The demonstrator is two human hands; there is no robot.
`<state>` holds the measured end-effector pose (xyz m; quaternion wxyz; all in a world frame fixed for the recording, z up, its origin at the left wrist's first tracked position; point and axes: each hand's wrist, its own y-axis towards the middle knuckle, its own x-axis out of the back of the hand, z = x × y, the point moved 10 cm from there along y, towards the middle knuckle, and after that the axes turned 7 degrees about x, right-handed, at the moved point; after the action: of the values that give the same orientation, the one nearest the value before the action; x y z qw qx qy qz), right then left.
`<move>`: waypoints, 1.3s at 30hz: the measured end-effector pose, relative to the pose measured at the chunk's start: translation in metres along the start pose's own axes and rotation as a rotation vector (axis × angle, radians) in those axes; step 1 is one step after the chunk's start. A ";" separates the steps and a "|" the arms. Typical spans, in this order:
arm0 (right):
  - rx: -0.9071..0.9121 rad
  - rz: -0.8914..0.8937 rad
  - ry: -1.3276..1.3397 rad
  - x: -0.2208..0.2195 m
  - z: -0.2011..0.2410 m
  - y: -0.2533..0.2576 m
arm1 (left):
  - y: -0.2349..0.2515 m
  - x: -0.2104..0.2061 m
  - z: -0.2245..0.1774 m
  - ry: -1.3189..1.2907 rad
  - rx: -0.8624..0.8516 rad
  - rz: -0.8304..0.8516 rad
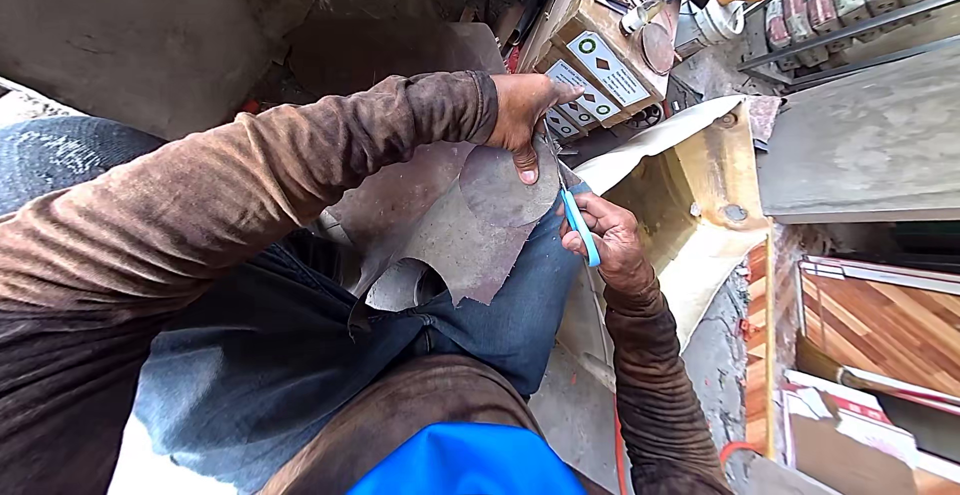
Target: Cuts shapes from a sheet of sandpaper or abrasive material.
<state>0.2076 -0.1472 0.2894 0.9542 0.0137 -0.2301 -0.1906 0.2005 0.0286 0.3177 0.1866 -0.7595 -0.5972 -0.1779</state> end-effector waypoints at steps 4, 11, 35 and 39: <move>-0.104 0.160 -0.040 -0.018 -0.007 -0.005 | 0.000 -0.008 -0.001 -0.004 0.004 0.032; -0.081 -0.081 0.208 -0.020 -0.017 -0.033 | -0.007 -0.004 -0.002 -0.087 -0.043 0.071; 0.077 -0.510 0.358 -0.010 0.027 0.038 | -0.022 0.009 0.004 -0.206 -0.109 0.079; 0.016 -0.322 0.096 -0.022 0.035 0.052 | -0.020 0.005 0.006 -0.178 -0.092 0.093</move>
<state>0.1922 -0.0890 0.3166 0.9211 0.0672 -0.1809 -0.3383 0.1827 0.0401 0.3169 0.1057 -0.8069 -0.5669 -0.1280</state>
